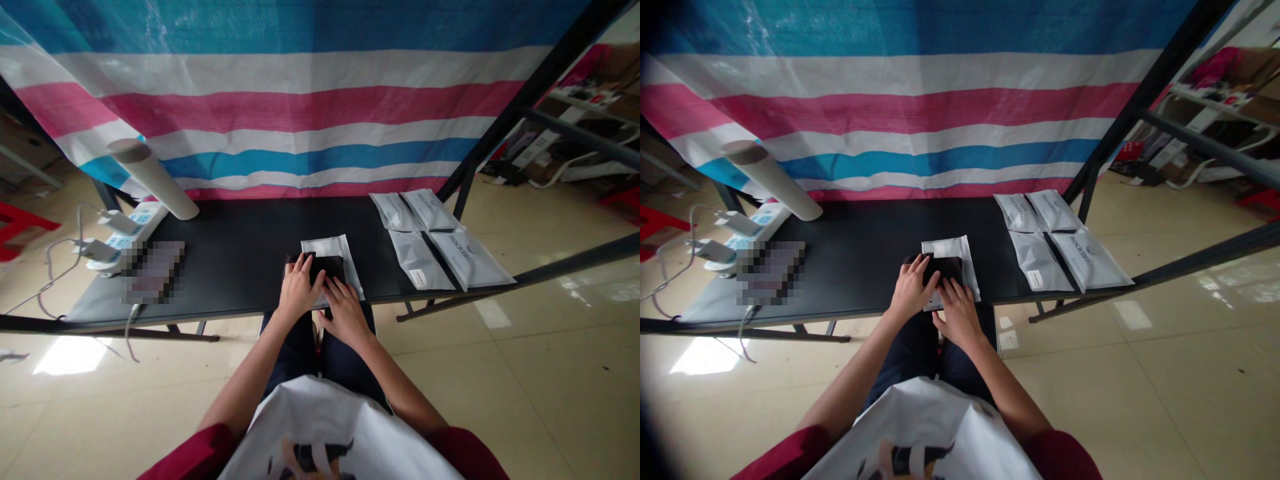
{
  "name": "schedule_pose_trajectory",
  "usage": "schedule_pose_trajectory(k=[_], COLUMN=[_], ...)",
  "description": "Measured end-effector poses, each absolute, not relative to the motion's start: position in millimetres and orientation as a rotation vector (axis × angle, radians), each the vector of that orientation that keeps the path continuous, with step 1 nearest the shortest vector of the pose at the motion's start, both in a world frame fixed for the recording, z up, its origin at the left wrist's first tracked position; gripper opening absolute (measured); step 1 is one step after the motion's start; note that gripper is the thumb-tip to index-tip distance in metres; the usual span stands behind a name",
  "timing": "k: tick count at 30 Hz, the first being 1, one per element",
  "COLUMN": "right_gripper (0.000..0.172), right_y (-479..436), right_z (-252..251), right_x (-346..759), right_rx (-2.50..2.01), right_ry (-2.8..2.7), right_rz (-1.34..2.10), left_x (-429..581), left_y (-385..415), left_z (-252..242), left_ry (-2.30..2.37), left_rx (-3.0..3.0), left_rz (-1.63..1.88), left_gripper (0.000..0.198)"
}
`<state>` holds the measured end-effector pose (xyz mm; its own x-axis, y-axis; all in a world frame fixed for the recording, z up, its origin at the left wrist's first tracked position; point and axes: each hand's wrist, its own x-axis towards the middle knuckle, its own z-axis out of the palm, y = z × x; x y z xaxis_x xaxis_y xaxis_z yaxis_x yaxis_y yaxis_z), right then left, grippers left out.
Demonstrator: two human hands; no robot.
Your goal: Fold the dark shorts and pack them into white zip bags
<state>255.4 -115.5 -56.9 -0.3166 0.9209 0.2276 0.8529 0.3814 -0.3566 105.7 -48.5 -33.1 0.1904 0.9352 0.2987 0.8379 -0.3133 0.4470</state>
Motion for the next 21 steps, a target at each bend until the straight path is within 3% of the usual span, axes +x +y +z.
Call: schedule_pose_trajectory(k=[4,10,16,21], right_gripper=[0.06,0.062,0.063,0.059], right_y=[-116,-115,-117,-116], right_z=[-57,-54,-53,-57], right_x=[258,259,256,249], right_rx=[-1.521,-1.497,-1.448,-1.477], right_ry=[-2.284,-2.281,-2.321,-2.306], right_rz=[0.256,0.274,0.29,0.354], left_x=[84,74,102,146], left_y=[-44,-41,-38,-54], left_z=[-30,-42,-29,-16], left_ry=[1.839,2.195,2.118,1.843], left_rx=[2.032,1.953,1.991,2.38], left_rz=[0.957,0.657,0.836,0.7], left_gripper=[0.039,0.059,0.036,0.046])
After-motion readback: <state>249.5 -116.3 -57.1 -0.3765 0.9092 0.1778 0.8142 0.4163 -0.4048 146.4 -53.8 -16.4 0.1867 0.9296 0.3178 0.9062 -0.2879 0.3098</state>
